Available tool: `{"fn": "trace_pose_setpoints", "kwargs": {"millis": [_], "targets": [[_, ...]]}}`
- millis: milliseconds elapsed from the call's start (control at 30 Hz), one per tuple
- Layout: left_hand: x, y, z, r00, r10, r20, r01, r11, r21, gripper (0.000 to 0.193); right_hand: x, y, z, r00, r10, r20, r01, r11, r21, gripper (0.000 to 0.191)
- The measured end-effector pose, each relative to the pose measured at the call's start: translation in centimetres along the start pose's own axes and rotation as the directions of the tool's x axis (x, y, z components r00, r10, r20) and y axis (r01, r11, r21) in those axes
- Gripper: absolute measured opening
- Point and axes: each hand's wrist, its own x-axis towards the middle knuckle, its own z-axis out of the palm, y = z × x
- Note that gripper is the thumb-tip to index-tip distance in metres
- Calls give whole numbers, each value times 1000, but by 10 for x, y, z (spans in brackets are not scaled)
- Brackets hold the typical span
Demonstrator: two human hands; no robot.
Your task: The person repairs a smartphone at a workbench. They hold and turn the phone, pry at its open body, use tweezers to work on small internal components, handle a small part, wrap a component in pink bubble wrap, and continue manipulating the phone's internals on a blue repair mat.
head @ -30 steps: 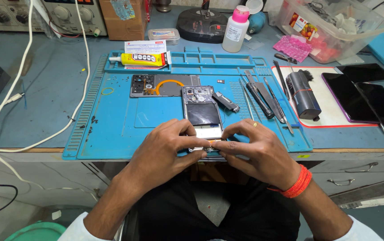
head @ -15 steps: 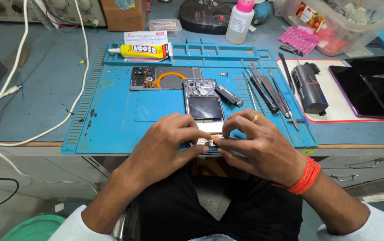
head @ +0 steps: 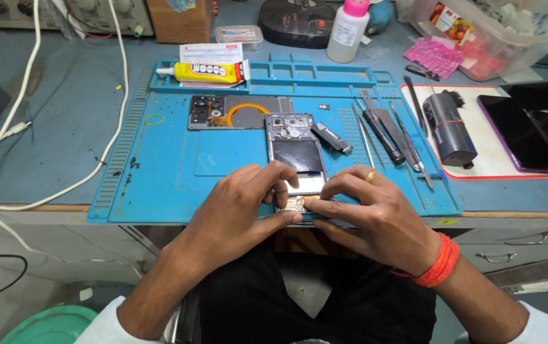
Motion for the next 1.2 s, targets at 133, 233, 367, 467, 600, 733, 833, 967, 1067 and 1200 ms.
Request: {"fn": "trace_pose_setpoints", "kwargs": {"millis": [133, 233, 367, 467, 600, 733, 833, 967, 1067, 1200], "targets": [[-1, 0, 1, 1000, 6, 3, -6, 1000, 0, 39, -3, -1, 5, 999, -17, -42, 16, 1000, -4, 37], [-1, 0, 2, 1000, -2, 7, 2, 1000, 8, 38, -4, -1, 5, 999, 1, -50, -1, 1000, 6, 35], [-1, 0, 1, 1000, 2, 11, -2, 1000, 8, 38, -3, -1, 5, 999, -7, -40, 7, 1000, -2, 31], [-1, 0, 0, 1000, 19, 8, -19, 999, 35, 33, -3, -1, 3, 999, 1, -36, -2, 1000, -26, 33], [-8, 1, 1, 997, 75, -33, -72, 994, 80, 28, -8, -10, 5, 995, 88, -47, -88, 996, 1, 41], [-14, 1, 3, 993, 103, -54, -98, 992, 83, 23, -12, -17, 5, 951, 287, -117, -275, 956, 103, 52], [-15, 4, 11, 986, 146, -80, -138, 986, 97, 20, -12, -23, 7, 923, 351, -156, -345, 936, 68, 65], [-15, 13, 27, 966, 223, -132, -213, 973, 89, 18, -12, -26, 6, 889, 425, -168, -414, 905, 99, 73], [-16, 23, 41, 951, 255, -176, -243, 966, 85, 19, -12, -26, 4, 836, 534, -126, -515, 843, 158, 73], [-16, 32, 54, 961, 191, -199, -191, 981, 21, 19, -8, -21, 0, 801, 595, -65, -577, 797, 176, 72]]}}
